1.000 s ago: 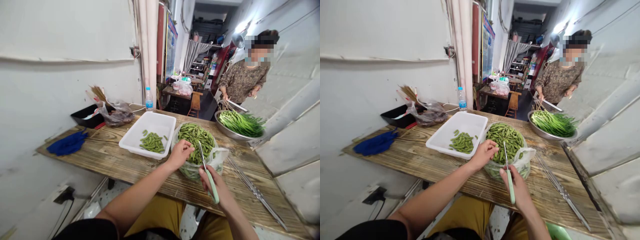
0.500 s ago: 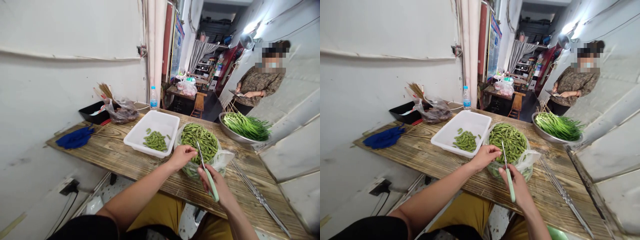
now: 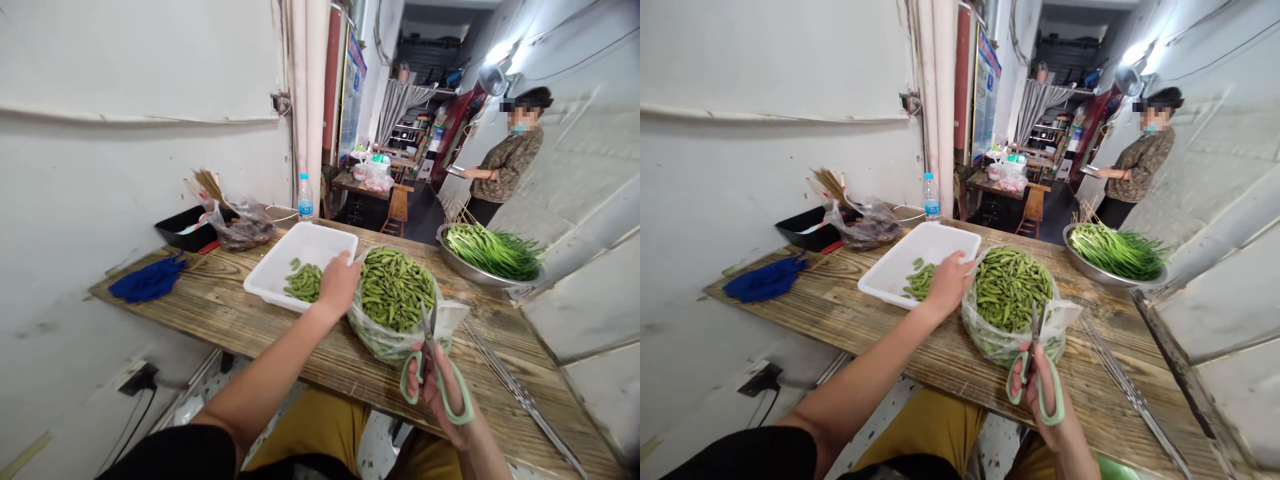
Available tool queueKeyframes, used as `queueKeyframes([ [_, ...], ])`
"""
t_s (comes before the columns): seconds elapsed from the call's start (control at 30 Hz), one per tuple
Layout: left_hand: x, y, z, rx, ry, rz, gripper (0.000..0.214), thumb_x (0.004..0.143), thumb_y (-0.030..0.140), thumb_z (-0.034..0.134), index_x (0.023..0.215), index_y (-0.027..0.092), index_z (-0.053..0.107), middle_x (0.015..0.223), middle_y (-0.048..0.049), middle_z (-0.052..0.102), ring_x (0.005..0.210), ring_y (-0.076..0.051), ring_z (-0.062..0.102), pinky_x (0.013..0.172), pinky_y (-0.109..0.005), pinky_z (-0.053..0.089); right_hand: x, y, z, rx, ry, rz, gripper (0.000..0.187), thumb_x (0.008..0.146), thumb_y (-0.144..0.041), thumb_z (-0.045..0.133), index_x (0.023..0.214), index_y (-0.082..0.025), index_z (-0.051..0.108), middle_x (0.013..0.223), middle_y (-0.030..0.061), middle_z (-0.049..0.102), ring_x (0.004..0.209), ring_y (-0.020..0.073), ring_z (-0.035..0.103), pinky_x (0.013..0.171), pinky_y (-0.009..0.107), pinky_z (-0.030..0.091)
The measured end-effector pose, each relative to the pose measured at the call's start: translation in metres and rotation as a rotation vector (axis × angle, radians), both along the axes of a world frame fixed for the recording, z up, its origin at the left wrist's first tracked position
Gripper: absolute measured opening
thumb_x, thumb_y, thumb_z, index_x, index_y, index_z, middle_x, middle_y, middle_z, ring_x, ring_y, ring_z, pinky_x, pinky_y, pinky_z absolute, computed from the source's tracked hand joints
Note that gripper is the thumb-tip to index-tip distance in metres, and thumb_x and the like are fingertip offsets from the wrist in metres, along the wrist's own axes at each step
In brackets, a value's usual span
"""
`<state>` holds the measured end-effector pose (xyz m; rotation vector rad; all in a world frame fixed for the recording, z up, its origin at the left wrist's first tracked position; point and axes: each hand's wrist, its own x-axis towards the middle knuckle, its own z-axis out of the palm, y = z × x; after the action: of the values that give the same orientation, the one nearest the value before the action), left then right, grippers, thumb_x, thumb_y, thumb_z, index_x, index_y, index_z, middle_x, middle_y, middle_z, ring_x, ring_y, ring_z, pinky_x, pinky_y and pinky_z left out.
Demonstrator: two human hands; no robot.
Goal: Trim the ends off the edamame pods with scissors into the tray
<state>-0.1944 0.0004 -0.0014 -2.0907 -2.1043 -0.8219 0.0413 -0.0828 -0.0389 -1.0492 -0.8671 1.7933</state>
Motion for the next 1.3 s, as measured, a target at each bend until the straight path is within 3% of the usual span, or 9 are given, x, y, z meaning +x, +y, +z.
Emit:
queueKeyframes([
  [0.1, 0.041, 0.024, -0.005, -0.017, 0.131, -0.392, 0.024, 0.087, 0.023, 0.05, 0.1, 0.024, 0.069, 0.097, -0.0064, 0.064, 0.095, -0.02, 0.055, 0.086, -0.035, 0.039, 0.005, -0.003, -0.003, -0.03, 0.078, -0.019, 0.04, 0.079, -0.057, 0.058, 0.098, -0.021, 0.054, 0.067, -0.0001, 0.055, 0.051, 0.0124, 0.047, 0.048, 0.028, 0.043],
  [0.27, 0.08, 0.058, -0.021, -0.029, 0.349, -0.584, 0.021, 0.084, 0.017, 0.051, 0.084, 0.018, 0.072, 0.093, -0.0093, 0.063, 0.101, -0.025, 0.051, 0.085, -0.04, 0.037, 0.006, -0.007, -0.003, -0.016, 0.011, -0.027, 0.042, 0.078, -0.056, 0.06, 0.099, -0.02, 0.053, 0.066, -0.0007, 0.055, 0.05, 0.0113, 0.046, 0.045, 0.025, 0.042],
  [0.4, 0.072, 0.06, -0.021, -0.084, 0.25, -0.604, 0.02, 0.083, 0.017, 0.052, 0.077, 0.013, 0.072, 0.088, -0.0112, 0.067, 0.096, -0.024, 0.055, 0.085, -0.036, 0.038, -0.001, -0.008, -0.003, -0.003, -0.08, -0.011, 0.046, 0.075, -0.059, 0.061, 0.097, -0.02, 0.051, 0.064, -0.0017, 0.055, 0.047, 0.0107, 0.046, 0.042, 0.024, 0.04],
  [0.57, 0.06, 0.029, -0.022, -0.195, -0.466, -0.527, 0.019, 0.08, 0.028, 0.059, 0.083, 0.016, 0.073, 0.081, -0.0048, 0.072, 0.075, -0.016, 0.062, 0.071, -0.025, 0.044, -0.012, -0.001, -0.009, -0.001, -0.273, -0.011, 0.049, 0.072, -0.065, 0.059, 0.091, -0.021, 0.049, 0.06, -0.0041, 0.052, 0.043, 0.0089, 0.045, 0.038, 0.021, 0.038],
  [0.67, 0.059, 0.009, -0.03, -0.318, -0.745, -0.464, 0.018, 0.074, 0.028, 0.062, 0.079, 0.015, 0.073, 0.072, -0.0043, 0.072, 0.068, -0.016, 0.063, 0.064, -0.024, 0.044, -0.018, 0.003, -0.009, 0.052, -0.369, -0.009, 0.049, 0.071, -0.065, 0.06, 0.088, -0.021, 0.05, 0.058, -0.0047, 0.051, 0.04, 0.0081, 0.043, 0.035, 0.02, 0.037],
  [0.87, 0.058, -0.005, -0.041, -0.369, -0.931, -0.442, 0.019, 0.07, 0.028, 0.063, 0.073, 0.012, 0.072, 0.065, -0.0049, 0.07, 0.062, -0.015, 0.061, 0.061, -0.024, 0.045, -0.021, 0.004, -0.005, 0.153, -0.486, 0.054, 0.042, 0.071, -0.059, 0.063, 0.079, -0.02, 0.051, 0.053, -0.0059, 0.049, 0.036, 0.007, 0.04, 0.031, 0.019, 0.034],
  [1.03, 0.059, -0.008, -0.04, -0.376, -1.013, -0.453, 0.016, 0.069, 0.027, 0.065, 0.071, 0.012, 0.071, 0.063, -0.0023, 0.067, 0.061, -0.012, 0.057, 0.062, -0.023, 0.043, -0.019, 0.005, 0.0, 0.116, -0.578, 0.036, 0.047, 0.065, -0.059, 0.068, 0.086, -0.019, 0.054, 0.047, -0.0074, 0.047, 0.03, 0.0071, 0.037, 0.027, 0.019, 0.029],
  [1.13, 0.061, -0.008, -0.036, -0.383, -1.198, -0.38, 0.01, 0.068, 0.02, 0.068, 0.073, 0.012, 0.069, 0.063, 0.001, 0.063, 0.057, -0.008, 0.052, 0.057, -0.019, 0.04, -0.018, 0.004, -0.002, 0.101, -0.52, -0.007, 0.049, 0.064, -0.061, 0.069, 0.084, -0.019, 0.053, 0.049, -0.0067, 0.048, 0.031, 0.0077, 0.039, 0.028, 0.019, 0.03],
  [1.3, 0.064, -0.01, -0.029, -0.563, -1.675, -0.293, 0.008, 0.077, 0.012, 0.062, 0.071, 0.01, 0.058, 0.056, 0.0018, 0.057, 0.046, -0.004, 0.05, 0.045, -0.015, 0.035, -0.02, 0.0, -0.01, 0.057, -0.228, 0.024, 0.055, 0.069, -0.07, 0.058, 0.091, -0.02, 0.051, 0.061, -0.0028, 0.054, 0.043, 0.0103, 0.048, 0.038, 0.022, 0.041],
])
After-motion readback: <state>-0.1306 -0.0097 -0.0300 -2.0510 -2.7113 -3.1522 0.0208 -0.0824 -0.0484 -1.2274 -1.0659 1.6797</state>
